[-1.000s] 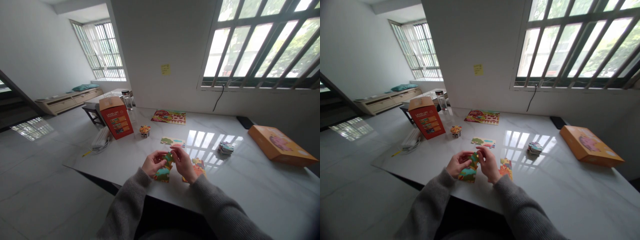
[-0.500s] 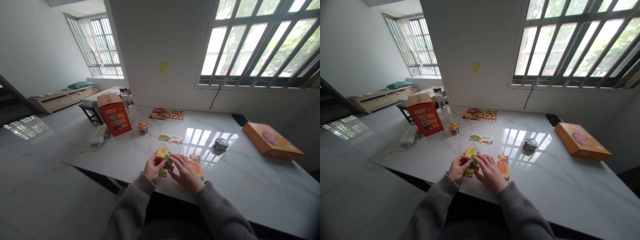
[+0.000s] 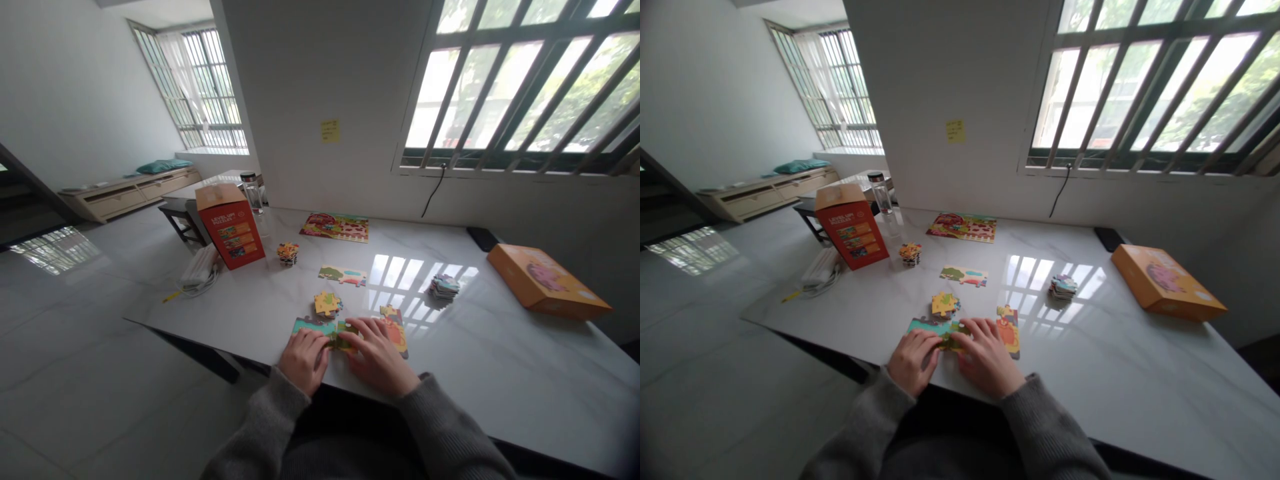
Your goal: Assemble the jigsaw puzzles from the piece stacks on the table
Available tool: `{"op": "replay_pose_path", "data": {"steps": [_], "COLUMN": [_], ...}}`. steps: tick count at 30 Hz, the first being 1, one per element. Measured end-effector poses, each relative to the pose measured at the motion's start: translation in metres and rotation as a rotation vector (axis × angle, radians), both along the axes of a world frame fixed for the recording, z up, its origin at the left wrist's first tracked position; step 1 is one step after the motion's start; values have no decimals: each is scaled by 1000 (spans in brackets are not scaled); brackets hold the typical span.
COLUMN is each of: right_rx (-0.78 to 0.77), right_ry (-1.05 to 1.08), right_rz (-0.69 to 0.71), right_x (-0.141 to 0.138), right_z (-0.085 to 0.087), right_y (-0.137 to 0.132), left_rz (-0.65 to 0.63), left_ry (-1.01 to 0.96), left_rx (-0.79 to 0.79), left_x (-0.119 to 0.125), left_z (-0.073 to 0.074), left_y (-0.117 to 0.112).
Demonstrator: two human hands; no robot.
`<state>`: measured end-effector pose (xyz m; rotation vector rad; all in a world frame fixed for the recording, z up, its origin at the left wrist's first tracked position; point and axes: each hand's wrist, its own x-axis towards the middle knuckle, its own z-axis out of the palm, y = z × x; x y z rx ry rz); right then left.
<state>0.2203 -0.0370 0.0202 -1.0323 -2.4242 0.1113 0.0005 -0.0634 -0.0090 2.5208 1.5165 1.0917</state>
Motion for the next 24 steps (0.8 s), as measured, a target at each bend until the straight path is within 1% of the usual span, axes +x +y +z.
{"op": "replay_pose_path", "data": {"steps": [3,6,10,18,21,24], "right_rx": [-42,-60,-54,-28,8,25], "right_ry": [-26,-33,-22,-15,69,169], "right_rz": [-16,-14,-20,-29,-90,-175], "right_x": [-3,-4,-5,-5,0,9], "right_z": [2,3,1,-1,-2,-6], "right_y": [-4,-5,-5,-5,-3,0], "left_rz": [19,14,8,18,28,48], "left_ry": [48,85,128,184,200,206], "left_rx": [2,-14,-32,-43,-45,-40], "left_x": [0,1,1,2,1,-1], "left_z": [-3,1,5,4,5,4], "left_y": [-2,-2,-2,-3,-3,-3]}}
